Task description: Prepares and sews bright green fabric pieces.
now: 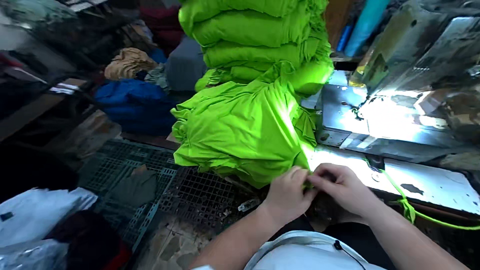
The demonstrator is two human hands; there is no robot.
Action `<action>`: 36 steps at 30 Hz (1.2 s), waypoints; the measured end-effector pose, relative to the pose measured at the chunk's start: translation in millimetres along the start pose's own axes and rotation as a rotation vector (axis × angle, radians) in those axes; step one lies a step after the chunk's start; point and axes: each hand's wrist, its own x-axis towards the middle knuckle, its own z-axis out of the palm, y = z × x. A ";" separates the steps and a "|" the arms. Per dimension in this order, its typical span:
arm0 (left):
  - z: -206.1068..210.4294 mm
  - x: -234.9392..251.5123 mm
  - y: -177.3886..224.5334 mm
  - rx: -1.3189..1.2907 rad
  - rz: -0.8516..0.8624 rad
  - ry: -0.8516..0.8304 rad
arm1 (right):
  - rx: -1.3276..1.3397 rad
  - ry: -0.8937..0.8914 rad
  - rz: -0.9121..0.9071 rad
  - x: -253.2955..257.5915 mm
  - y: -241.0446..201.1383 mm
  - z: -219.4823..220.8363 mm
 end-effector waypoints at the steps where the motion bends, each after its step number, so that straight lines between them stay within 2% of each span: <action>1: 2.2 17.6 7.4 -0.053 0.055 -0.017 | 0.030 0.084 -0.036 -2.4 -2.9 -10.6; 4: 8.9 46.0 32.8 -0.290 0.130 -0.152 | 0.094 0.253 -0.038 -24.6 -5.1 -48.9; 8: 29.0 35.1 47.7 -0.410 0.067 -0.347 | 0.097 0.317 0.056 -64.4 14.4 -62.6; 11: 36.4 16.1 53.5 -0.702 -0.147 -0.455 | 0.166 0.299 0.080 -90.9 32.8 -48.4; 14: 39.4 -0.3 68.5 -1.002 -0.354 -0.526 | 0.378 0.210 0.028 -113.2 45.6 -38.0; 15: 43.9 -3.3 68.0 -1.023 -0.391 -0.494 | 0.432 0.186 0.075 -117.2 51.2 -34.2; 17: 56.7 -6.3 56.6 -0.983 -0.483 -0.428 | 0.461 0.185 0.289 -121.1 61.3 -22.8; 18: 62.5 -8.4 50.2 -0.951 -0.536 -0.430 | 0.404 0.210 0.389 -120.6 62.0 -15.9; 20: 67.1 -15.4 44.7 -0.917 -0.589 -0.428 | 0.273 0.259 0.430 -118.3 59.9 -7.1; 23: 56.3 -32.2 51.1 -0.921 -0.655 -0.369 | 0.123 0.298 0.208 -126.1 61.5 -2.0; 25: 50.8 -44.3 51.1 -1.060 -0.634 -0.315 | -0.166 0.311 0.033 -128.5 69.6 -5.9; 27: 46.5 -53.6 48.8 -1.337 -0.614 -0.267 | -0.419 0.258 0.076 -125.1 74.0 -8.4; 29: 40.7 -57.3 43.9 -1.481 -0.581 -0.232 | -0.425 0.237 0.194 -119.0 79.4 -6.4; 31: 38.7 -59.0 34.6 -1.253 -0.469 -0.163 | -0.263 0.300 0.267 -113.8 76.6 -7.2; 32: 36.7 -59.4 30.2 -1.069 -0.410 -0.130 | -0.070 0.333 0.323 -111.0 71.0 -8.9; 34: 28.6 -59.2 25.6 -0.823 -0.375 -0.081 | 0.527 0.318 0.453 -103.6 54.6 -16.0; 36: 19.2 -59.4 25.2 -0.853 -0.447 -0.027 | 1.068 0.088 0.453 -103.0 50.9 -24.7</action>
